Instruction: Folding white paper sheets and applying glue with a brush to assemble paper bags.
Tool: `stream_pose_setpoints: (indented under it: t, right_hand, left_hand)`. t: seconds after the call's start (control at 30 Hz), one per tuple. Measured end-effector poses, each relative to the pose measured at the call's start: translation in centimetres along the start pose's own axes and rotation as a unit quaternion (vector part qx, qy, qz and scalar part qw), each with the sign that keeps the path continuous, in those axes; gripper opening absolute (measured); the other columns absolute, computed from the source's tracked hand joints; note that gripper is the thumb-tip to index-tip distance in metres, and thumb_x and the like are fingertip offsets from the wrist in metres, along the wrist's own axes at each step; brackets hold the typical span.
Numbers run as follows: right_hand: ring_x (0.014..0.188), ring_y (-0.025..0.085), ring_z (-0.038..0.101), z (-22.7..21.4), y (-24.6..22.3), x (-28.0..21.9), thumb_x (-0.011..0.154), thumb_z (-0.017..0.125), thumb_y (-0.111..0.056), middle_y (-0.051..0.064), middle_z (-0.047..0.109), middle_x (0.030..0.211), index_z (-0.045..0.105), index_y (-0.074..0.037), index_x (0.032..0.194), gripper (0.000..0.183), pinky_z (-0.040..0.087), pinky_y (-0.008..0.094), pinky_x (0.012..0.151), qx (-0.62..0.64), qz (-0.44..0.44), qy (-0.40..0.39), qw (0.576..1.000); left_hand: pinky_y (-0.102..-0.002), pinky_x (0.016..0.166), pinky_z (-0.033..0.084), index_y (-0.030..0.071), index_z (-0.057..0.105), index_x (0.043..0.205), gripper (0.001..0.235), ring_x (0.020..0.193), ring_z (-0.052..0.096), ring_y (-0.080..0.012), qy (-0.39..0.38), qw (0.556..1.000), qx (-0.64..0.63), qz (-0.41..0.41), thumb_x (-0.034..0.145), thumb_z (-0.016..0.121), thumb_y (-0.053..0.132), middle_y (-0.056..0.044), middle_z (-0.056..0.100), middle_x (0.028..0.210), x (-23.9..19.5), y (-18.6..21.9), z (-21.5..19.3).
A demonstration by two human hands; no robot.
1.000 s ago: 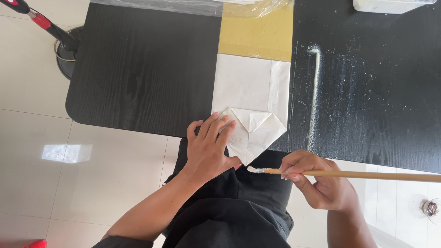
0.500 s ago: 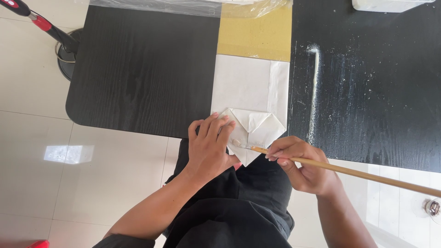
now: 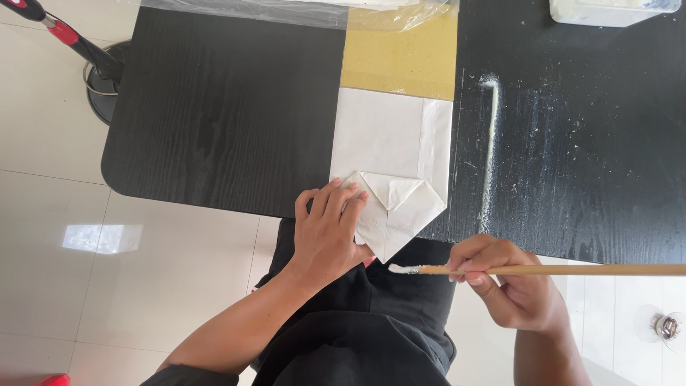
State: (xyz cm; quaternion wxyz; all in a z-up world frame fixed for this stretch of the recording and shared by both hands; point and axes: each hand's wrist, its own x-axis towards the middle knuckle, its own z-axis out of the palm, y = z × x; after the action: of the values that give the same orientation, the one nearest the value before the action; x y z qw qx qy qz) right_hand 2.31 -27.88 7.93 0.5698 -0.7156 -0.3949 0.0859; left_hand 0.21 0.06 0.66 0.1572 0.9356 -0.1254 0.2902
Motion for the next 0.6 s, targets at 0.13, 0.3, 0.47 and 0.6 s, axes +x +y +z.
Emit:
stream_pose_setpoints:
  t: [0.13,0.3,0.47,0.6]
  right_hand:
    - [0.078,0.019,0.079,0.9,0.7,1.7,0.105,0.049,-0.012,0.015,0.068,0.102,0.052,-0.012,0.111,0.006,0.069,0.027,0.068,0.015,-0.036,0.027,0.999]
    - [0.089,0.025,0.078,1.6,1.8,2.6,0.105,0.051,-0.009,0.017,0.07,0.104,0.052,-0.012,0.109,0.006,0.066,0.029,0.077,-0.033,-0.026,0.026,0.999]
    - [0.087,0.021,0.075,0.8,1.2,1.4,0.105,0.049,-0.01,0.015,0.068,0.099,0.05,-0.013,0.108,0.005,0.061,0.027,0.07,-0.054,-0.006,0.003,0.999]
    - [0.079,0.019,0.075,0.0,0.2,0.6,0.103,0.048,-0.013,0.014,0.069,0.096,0.053,-0.014,0.104,0.005,0.058,0.024,0.063,-0.075,0.036,-0.018,0.996]
  left_hand:
    - [-0.045,0.094,0.043,0.011,0.067,0.111,0.072,0.119,0.065,-0.0278,-0.011,1.0,0.0,-0.005,0.05,0.098,0.034,-0.006,0.069,0.119,-0.1,0.3,0.1]
    - [-0.046,0.096,0.043,0.011,0.064,0.114,0.069,0.122,0.063,-0.0303,-0.024,0.999,0.01,-0.022,0.051,0.093,0.018,-0.008,0.067,0.122,-0.4,0.6,0.5]
    - [-0.044,0.095,0.042,0.011,0.067,0.111,0.065,0.118,0.065,-0.0291,-0.01,1.0,0.014,-0.022,0.052,0.093,0.017,-0.007,0.068,0.118,-0.2,0.6,0.5]
    - [-0.045,0.095,0.043,0.011,0.066,0.111,0.058,0.119,0.065,-0.0291,-0.006,1.0,0.021,-0.017,0.057,0.088,0.009,-0.007,0.069,0.117,-0.2,0.6,0.5]
